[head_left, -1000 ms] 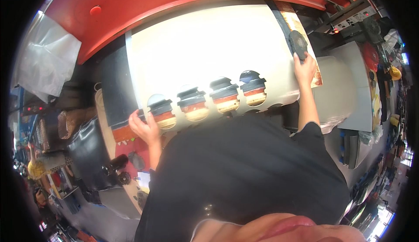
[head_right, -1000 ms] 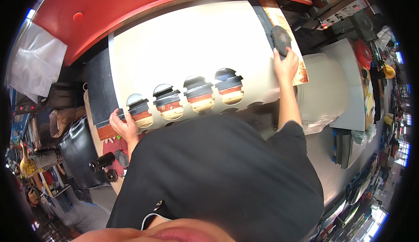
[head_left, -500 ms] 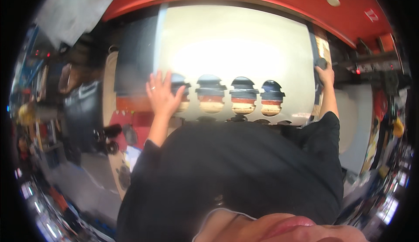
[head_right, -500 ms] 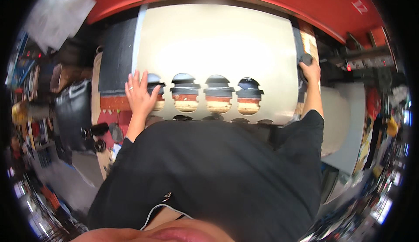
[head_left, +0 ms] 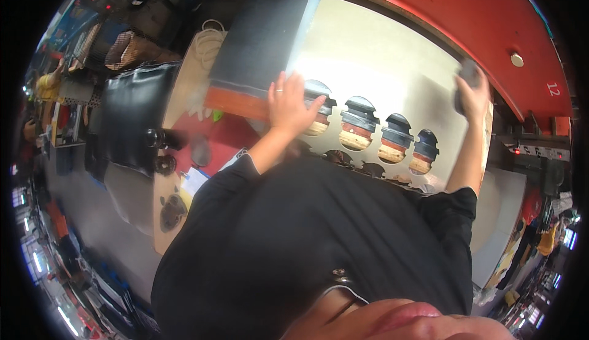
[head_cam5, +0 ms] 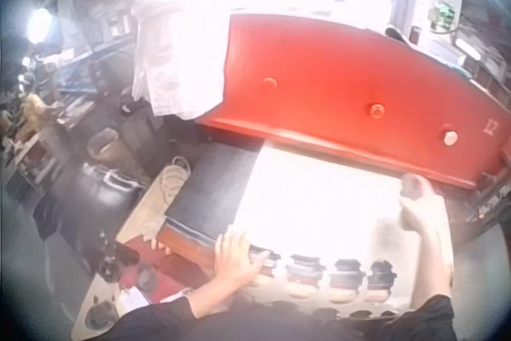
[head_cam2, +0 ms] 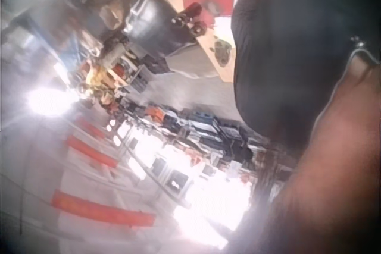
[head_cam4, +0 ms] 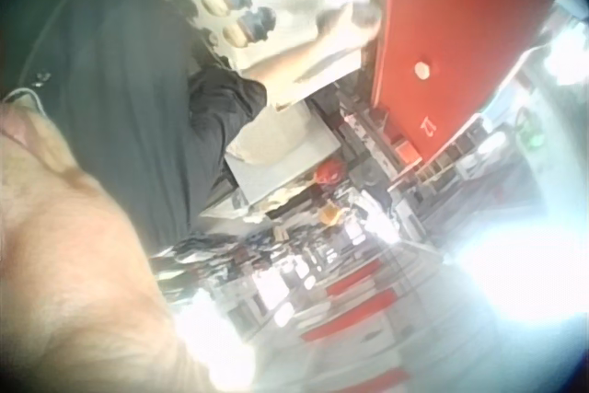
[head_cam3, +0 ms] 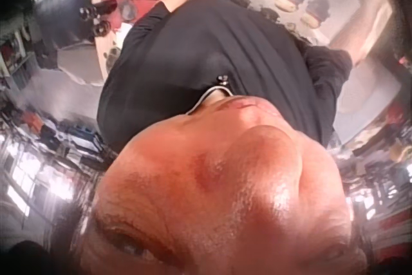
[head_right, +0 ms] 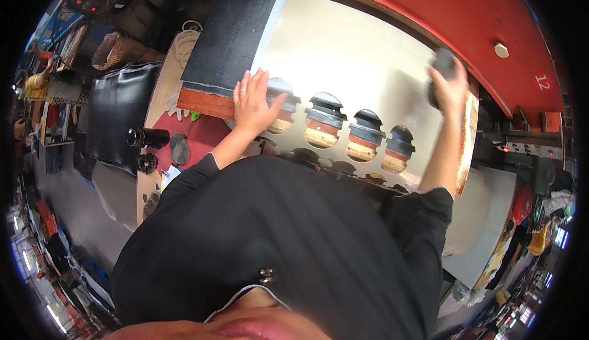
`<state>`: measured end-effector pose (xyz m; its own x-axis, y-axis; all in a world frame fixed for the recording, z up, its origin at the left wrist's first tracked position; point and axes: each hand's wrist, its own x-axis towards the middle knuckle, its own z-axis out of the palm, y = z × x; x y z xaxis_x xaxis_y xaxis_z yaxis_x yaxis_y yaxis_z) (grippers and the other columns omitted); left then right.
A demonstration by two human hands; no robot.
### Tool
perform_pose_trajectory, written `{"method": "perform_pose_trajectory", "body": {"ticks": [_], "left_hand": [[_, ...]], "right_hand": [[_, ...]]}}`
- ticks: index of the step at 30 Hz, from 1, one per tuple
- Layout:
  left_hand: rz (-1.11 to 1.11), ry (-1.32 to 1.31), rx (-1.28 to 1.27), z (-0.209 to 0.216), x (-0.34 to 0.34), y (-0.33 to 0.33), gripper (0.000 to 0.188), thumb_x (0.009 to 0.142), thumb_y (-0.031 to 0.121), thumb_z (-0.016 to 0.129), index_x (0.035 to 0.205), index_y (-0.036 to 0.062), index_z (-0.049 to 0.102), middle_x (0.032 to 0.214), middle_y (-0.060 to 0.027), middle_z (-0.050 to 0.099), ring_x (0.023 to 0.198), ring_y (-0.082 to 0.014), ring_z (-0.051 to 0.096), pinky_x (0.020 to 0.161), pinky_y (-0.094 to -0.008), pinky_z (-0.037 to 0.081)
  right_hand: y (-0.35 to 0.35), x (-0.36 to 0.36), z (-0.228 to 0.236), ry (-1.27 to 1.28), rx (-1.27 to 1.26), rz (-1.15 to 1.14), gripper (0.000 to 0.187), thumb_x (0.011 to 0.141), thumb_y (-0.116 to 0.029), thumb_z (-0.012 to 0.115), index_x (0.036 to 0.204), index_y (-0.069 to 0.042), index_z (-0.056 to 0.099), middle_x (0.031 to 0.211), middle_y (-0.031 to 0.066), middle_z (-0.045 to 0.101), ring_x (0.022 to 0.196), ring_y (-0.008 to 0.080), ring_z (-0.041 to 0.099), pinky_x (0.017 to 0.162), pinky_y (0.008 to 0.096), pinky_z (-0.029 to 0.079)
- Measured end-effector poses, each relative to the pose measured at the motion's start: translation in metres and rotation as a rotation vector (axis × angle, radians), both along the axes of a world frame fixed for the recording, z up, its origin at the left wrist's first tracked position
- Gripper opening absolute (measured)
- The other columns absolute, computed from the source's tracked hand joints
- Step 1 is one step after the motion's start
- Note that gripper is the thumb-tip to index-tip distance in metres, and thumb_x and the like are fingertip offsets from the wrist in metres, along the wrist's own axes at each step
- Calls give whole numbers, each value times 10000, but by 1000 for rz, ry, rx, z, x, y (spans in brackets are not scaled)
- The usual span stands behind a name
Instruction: The person ties plastic bags containing dark objects, writes on a notepad, and then rubs a perforated metal sheet with a round polishing pad. The person handles the bags, notepad, pen, and polishing pad during the task.
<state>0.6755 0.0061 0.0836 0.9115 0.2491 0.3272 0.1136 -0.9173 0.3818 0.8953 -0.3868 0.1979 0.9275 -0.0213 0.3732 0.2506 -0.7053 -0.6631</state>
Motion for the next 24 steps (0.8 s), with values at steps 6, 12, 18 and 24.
{"method": "perform_pose_trajectory", "body": {"ticks": [6, 12, 18, 24], "left_hand": [[-5, 0, -45, -2, -13, -7, 731, 853, 494, 634, 1375, 15, 455, 1462, -153, 406, 1411, -405, 269, 1141, -559, 167], [-62, -81, -11, 8, -17, -1, 729, 822, 546, 634, 1298, 7, 517, 1355, -149, 489, 1350, -417, 341, 1120, -597, 194], [-202, -56, 28, 13, -14, 20, 688, 772, 520, 690, 1254, 54, 533, 1294, -133, 533, 1323, -380, 370, 1128, -580, 182], [-212, -127, 55, 4, -12, 20, 697, 769, 507, 691, 1266, 46, 527, 1285, -135, 534, 1271, -358, 412, 1106, -583, 214]], "right_hand": [[220, -41, -13, 226, -195, 202, 811, 664, -383, 754, 1374, -85, 497, 1300, 231, 560, 1195, 363, 563, 1029, 427, 443], [315, -72, -40, 299, -474, 46, 857, 647, -472, 731, 1425, -241, 455, 1347, 233, 487, 1227, 416, 504, 1004, 495, 442], [307, -69, -62, 94, -569, 195, 835, 636, -474, 723, 1415, -276, 496, 1341, 248, 492, 1256, 407, 474, 1012, 503, 419], [321, -76, -62, 128, -531, 41, 797, 632, -457, 731, 1380, -250, 551, 1335, 270, 484, 1242, 430, 465, 1010, 517, 415]]}}
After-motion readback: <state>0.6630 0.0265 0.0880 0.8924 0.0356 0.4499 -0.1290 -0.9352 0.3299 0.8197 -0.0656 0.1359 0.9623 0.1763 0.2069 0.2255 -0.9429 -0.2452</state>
